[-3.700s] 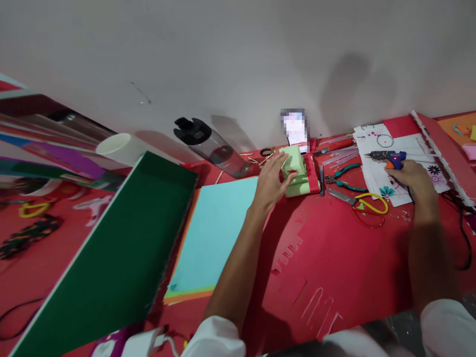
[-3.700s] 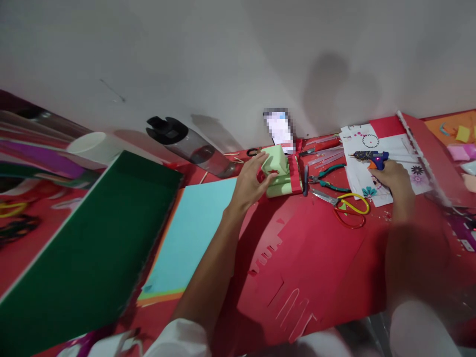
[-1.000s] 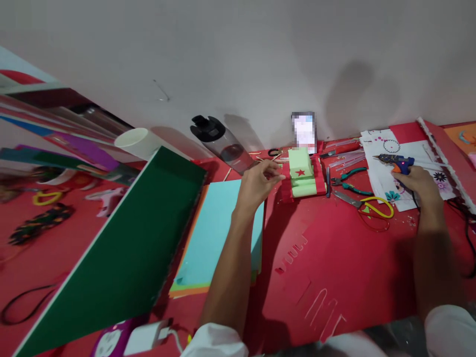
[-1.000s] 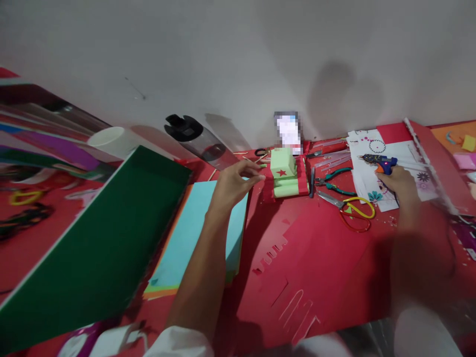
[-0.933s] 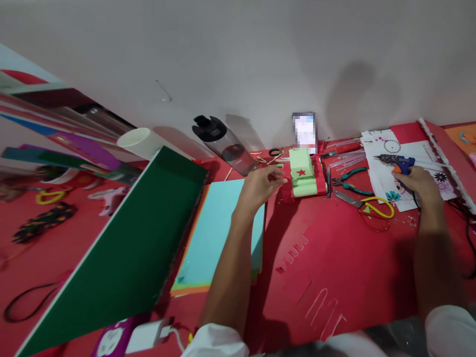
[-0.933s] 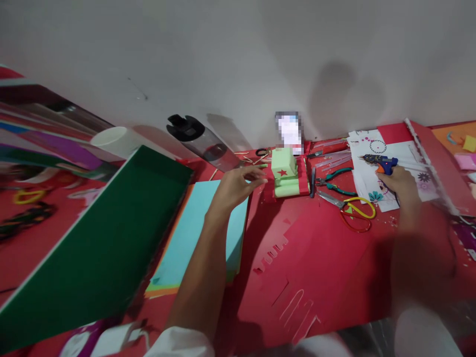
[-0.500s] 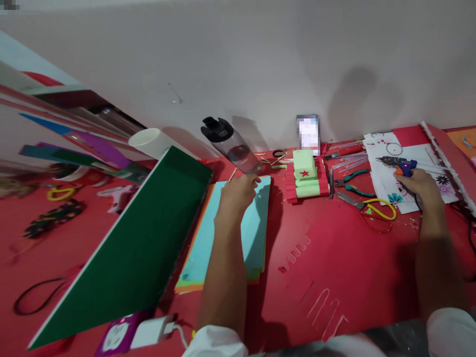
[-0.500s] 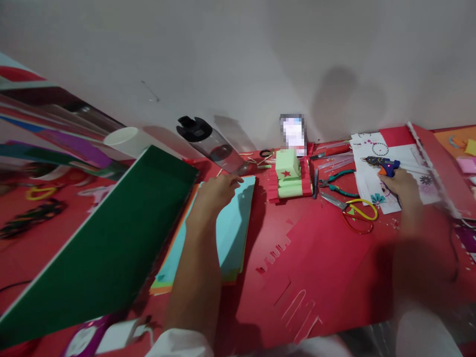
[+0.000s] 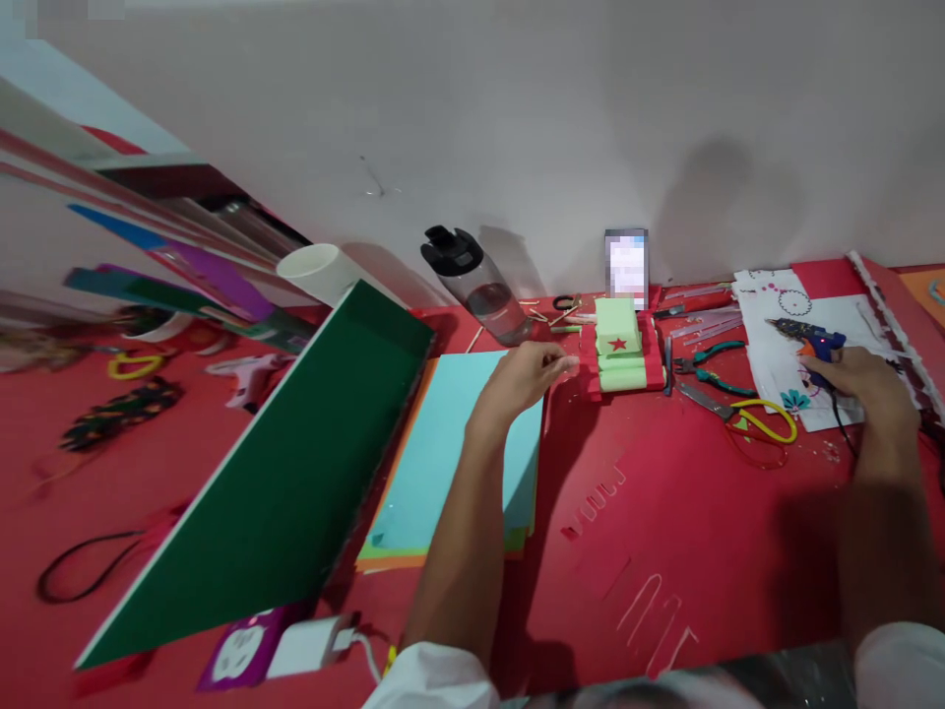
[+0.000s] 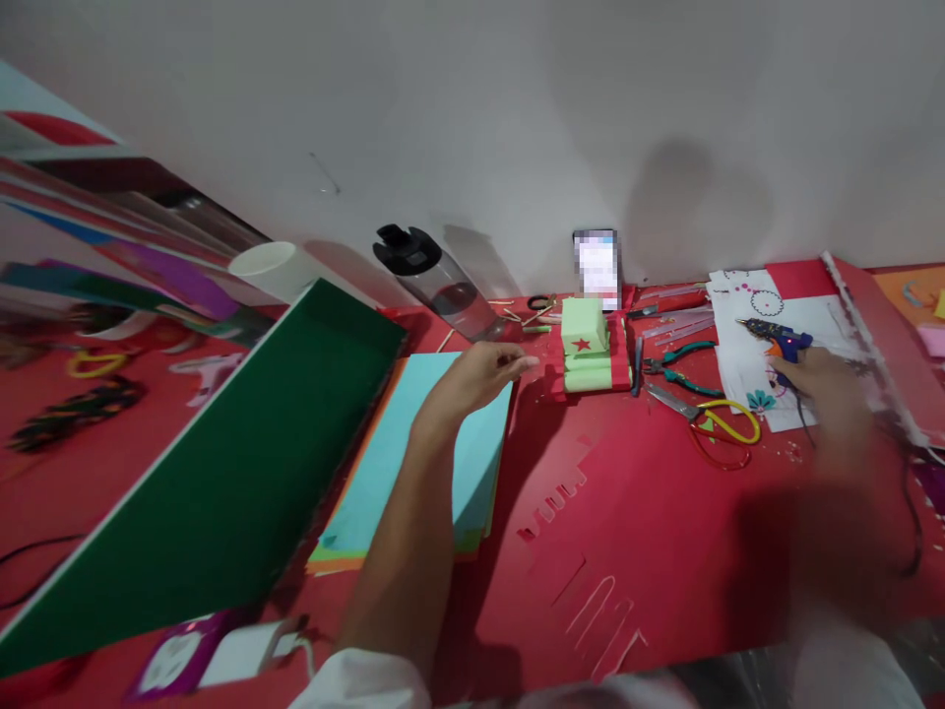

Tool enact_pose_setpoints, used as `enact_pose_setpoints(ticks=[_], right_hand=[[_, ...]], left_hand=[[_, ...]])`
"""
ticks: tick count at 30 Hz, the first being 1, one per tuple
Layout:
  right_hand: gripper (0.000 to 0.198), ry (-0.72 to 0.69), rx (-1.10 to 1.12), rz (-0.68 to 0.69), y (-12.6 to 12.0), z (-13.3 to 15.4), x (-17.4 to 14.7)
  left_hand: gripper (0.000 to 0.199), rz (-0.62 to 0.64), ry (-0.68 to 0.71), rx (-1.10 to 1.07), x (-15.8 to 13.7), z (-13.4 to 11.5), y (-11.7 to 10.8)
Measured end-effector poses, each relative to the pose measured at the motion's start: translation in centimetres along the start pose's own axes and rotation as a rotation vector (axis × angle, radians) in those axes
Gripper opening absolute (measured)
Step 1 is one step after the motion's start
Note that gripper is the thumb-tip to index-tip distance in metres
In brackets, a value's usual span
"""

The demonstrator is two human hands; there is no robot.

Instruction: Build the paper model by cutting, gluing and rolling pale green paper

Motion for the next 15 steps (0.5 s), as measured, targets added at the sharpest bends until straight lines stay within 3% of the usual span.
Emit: enact_pose_setpoints(ticks=[3, 7, 10, 15], right_hand=[[0.046, 0.042, 0.015, 0.063, -0.8, -0.4, -1.2], [0.037, 0.004, 0.115, -0.192, -3.8, 1.0, -4.8], [0.026, -0.3, 0.26, -0.291, -5.8, 5.3, -8.6], [0.032, -0.86, 0.546, -0.382, -6.7, 14.7, -13.7]], left_hand=[[0.044, -0.068, -0.02, -0.009, 0.2, -0.7, 0.6], [0.022, -0.143, -0.03, -0.065, 0.6, -1.1, 1.4], [0.009, -0.205, 0.001, -0.133, 1.0, -1.4, 2.0], [0.008, -0.208, 0.03, -0.129, 1.3, -2.2, 3.0]])
Point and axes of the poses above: each hand's wrist, its own x-axis towards the middle knuckle, its own y-axis out of the palm, z = x × y, the point moved 4 cm from there along x, towards the middle knuckle, and after that the axes turned 4 degrees about y, right-handed, at the moved point
